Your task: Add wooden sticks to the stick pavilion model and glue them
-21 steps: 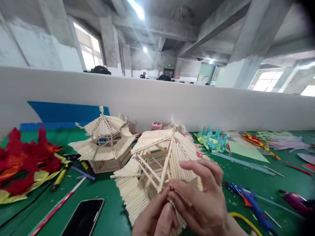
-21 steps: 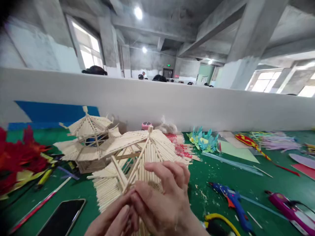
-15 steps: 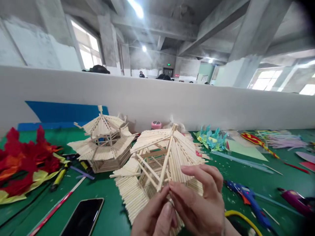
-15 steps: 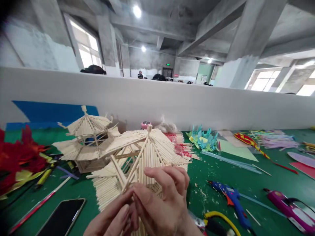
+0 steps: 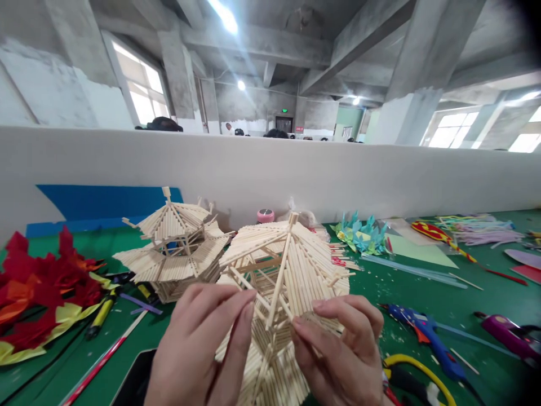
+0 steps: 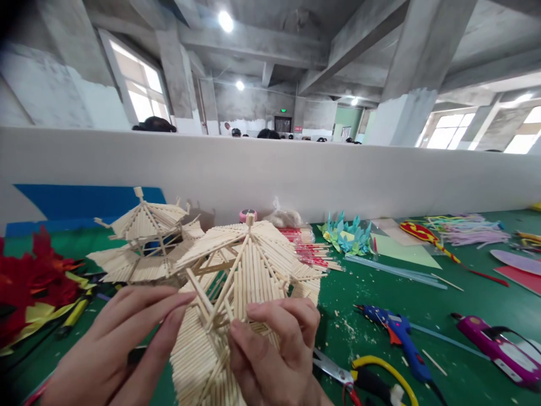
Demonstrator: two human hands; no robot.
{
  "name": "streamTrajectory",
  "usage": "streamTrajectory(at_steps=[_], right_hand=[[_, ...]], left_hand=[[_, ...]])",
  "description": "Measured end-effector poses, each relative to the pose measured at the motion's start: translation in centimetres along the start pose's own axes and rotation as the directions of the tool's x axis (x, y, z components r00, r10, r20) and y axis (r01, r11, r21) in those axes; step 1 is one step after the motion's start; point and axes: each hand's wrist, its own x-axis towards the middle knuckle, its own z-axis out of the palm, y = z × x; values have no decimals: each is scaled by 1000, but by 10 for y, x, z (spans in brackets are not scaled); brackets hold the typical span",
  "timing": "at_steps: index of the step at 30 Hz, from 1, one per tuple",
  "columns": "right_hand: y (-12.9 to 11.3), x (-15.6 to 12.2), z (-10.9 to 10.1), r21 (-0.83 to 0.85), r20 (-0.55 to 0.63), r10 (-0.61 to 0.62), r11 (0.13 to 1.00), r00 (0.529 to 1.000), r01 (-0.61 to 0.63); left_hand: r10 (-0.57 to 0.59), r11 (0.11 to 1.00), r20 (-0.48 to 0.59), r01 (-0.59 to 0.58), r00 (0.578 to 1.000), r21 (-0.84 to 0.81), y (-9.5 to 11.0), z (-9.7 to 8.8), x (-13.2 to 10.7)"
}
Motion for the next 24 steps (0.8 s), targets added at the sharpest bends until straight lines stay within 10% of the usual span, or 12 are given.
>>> streamTrajectory(at_steps=[9,24], right_hand=[[-14,8,12,-17,-249,76,996,966,-83],[-14,-5,28,-25,-273,170,983,947,-184]], left_hand=[[-90,985,433,143,897,-93,-3,6,45],[-191,959,522,270,831,-79,-8,7,62]])
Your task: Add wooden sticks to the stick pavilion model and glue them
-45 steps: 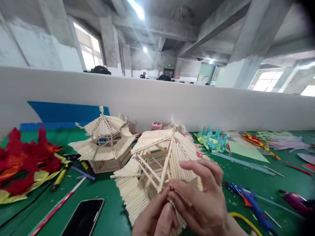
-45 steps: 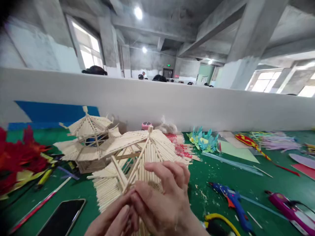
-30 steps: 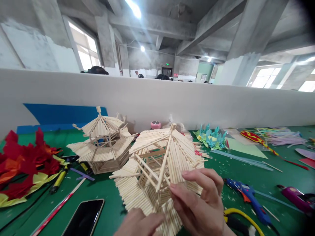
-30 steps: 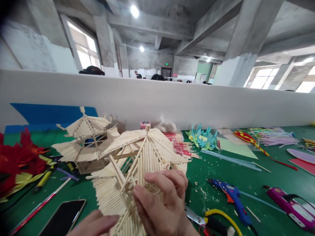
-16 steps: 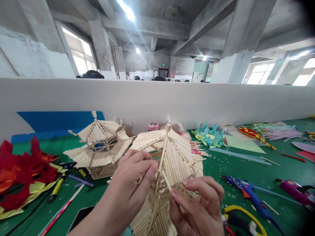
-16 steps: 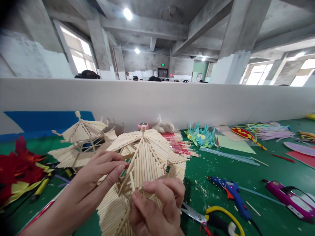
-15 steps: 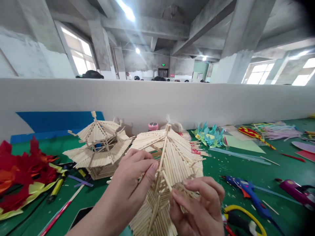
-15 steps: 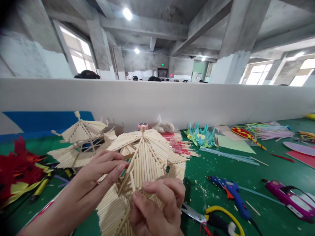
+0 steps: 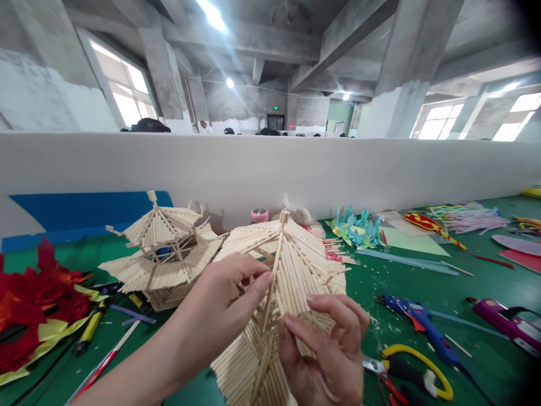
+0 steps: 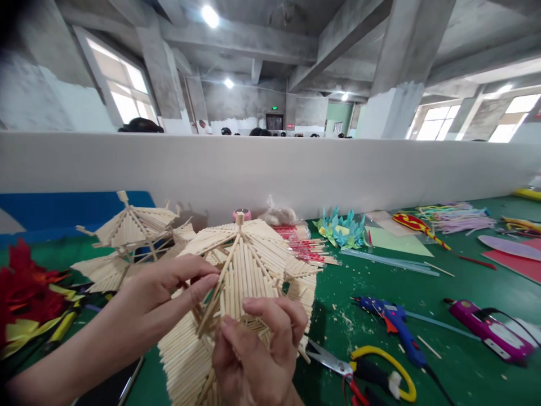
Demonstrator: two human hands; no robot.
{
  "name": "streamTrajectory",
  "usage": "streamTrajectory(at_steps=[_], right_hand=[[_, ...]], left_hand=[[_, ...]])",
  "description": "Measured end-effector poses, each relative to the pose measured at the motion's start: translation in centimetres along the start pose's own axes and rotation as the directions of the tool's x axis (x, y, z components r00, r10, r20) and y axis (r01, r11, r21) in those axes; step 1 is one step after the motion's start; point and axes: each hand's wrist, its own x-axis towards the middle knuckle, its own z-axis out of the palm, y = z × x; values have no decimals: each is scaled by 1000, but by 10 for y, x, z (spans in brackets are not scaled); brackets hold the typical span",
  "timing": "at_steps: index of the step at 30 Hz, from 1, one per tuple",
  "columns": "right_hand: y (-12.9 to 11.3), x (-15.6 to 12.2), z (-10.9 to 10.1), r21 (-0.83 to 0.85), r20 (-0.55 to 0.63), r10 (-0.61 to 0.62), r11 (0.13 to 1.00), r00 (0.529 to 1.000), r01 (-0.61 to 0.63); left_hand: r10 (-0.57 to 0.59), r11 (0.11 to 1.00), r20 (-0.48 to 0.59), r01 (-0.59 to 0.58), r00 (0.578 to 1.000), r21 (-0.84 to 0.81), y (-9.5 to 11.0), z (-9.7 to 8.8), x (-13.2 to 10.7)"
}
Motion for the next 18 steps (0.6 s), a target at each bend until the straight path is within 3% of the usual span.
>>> streamTrajectory(at_steps=[10,14,18], right_hand=[[-1,2,-2,22,-18,-5,1000,1000,5],[0,0,-1,29,-3,-2,1000,1000,3],[0,0,-1,23,11,-8,1000,1000,7]], left_hand=[[-136,986,140,148,981,-76,11,-6,11],[-153,950,110,177,982,-258,7,-7,13],[-192,882,187,253,963,-398,3,-4,14]])
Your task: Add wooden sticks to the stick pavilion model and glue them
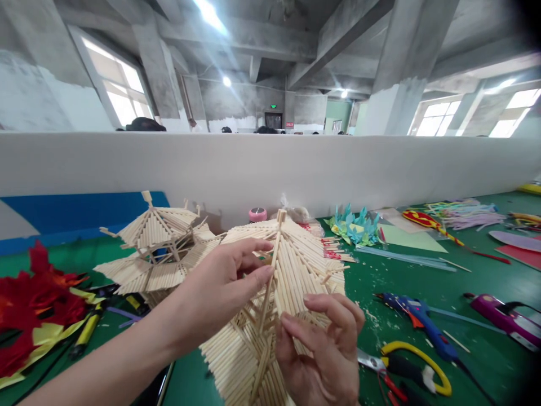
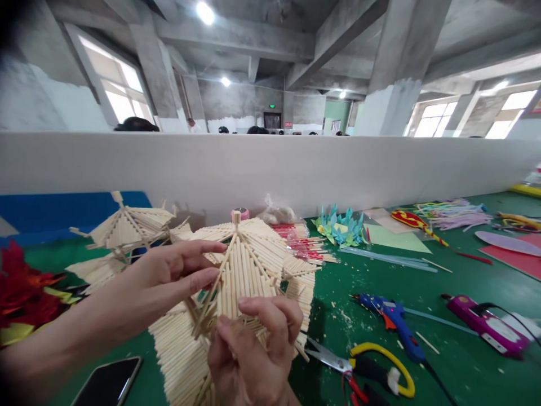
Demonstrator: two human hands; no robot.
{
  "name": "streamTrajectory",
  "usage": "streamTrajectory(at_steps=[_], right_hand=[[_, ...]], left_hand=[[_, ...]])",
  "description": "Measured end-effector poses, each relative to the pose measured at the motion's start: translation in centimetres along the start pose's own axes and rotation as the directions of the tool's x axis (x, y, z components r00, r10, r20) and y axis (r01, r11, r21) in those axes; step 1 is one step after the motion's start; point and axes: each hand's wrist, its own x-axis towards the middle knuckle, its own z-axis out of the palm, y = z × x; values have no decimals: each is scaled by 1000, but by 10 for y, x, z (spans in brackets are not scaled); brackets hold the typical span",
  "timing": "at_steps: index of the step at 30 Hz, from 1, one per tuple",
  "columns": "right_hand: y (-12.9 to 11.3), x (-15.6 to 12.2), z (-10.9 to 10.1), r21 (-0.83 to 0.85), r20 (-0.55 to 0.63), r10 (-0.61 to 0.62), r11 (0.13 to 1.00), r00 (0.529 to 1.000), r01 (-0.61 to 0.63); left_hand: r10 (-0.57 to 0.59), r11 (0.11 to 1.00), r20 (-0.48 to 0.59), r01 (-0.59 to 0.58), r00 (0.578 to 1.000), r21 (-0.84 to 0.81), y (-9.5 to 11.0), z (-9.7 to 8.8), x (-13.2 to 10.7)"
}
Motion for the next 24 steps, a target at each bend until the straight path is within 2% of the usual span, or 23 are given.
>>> streamTrajectory(at_steps=[8,19,24], right_hand=[[-2,1,5,7,-21,23,1000,1000,-23],[1,-4,5,15,-23,49,999,999,-48],[2,-4,4,23,-16,51,998,999,-51]], left_hand=[[-10,997,33,12,999,-80,-2,1,1],[-3,998,-4,3,1000,-57,-4,4,3],[-40,998,9,41,999,-58,-1,3,2]])
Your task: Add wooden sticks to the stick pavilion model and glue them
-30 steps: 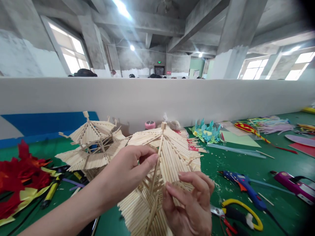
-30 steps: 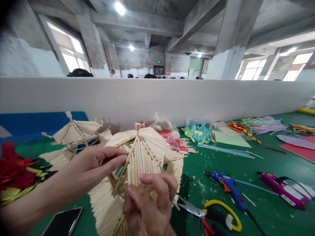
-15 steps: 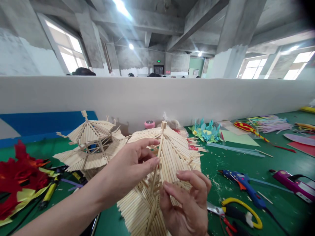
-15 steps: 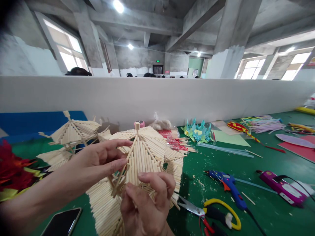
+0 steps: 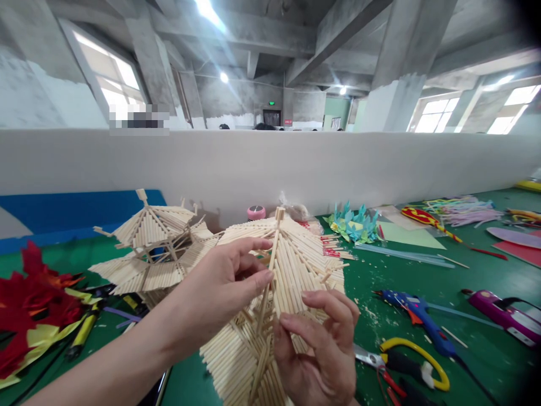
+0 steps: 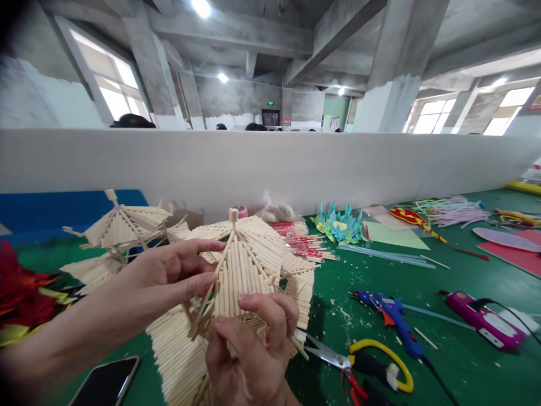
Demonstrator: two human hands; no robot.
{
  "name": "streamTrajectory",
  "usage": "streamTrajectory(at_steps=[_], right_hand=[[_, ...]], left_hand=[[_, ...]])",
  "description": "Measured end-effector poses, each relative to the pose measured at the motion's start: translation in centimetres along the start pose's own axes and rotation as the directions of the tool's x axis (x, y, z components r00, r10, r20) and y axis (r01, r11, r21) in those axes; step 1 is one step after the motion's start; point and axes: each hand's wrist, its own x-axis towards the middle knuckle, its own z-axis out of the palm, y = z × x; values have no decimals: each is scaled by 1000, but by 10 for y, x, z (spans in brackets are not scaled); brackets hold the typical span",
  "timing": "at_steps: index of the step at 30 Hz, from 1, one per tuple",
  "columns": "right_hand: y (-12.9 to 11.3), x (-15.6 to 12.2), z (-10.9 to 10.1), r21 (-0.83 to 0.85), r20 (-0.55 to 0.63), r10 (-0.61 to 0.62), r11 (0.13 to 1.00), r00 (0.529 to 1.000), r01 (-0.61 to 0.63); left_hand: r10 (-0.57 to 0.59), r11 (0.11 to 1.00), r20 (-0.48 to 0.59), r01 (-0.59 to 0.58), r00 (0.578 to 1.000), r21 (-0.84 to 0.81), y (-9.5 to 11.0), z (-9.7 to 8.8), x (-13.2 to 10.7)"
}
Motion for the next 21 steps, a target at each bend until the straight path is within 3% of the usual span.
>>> streamTrajectory(at_steps=[21], right_hand=[[8,-7,-4,9,23,27,1000,999,-27]], left_hand=[[18,1000,-10,-18,1000,-18,-3,-1,0]])
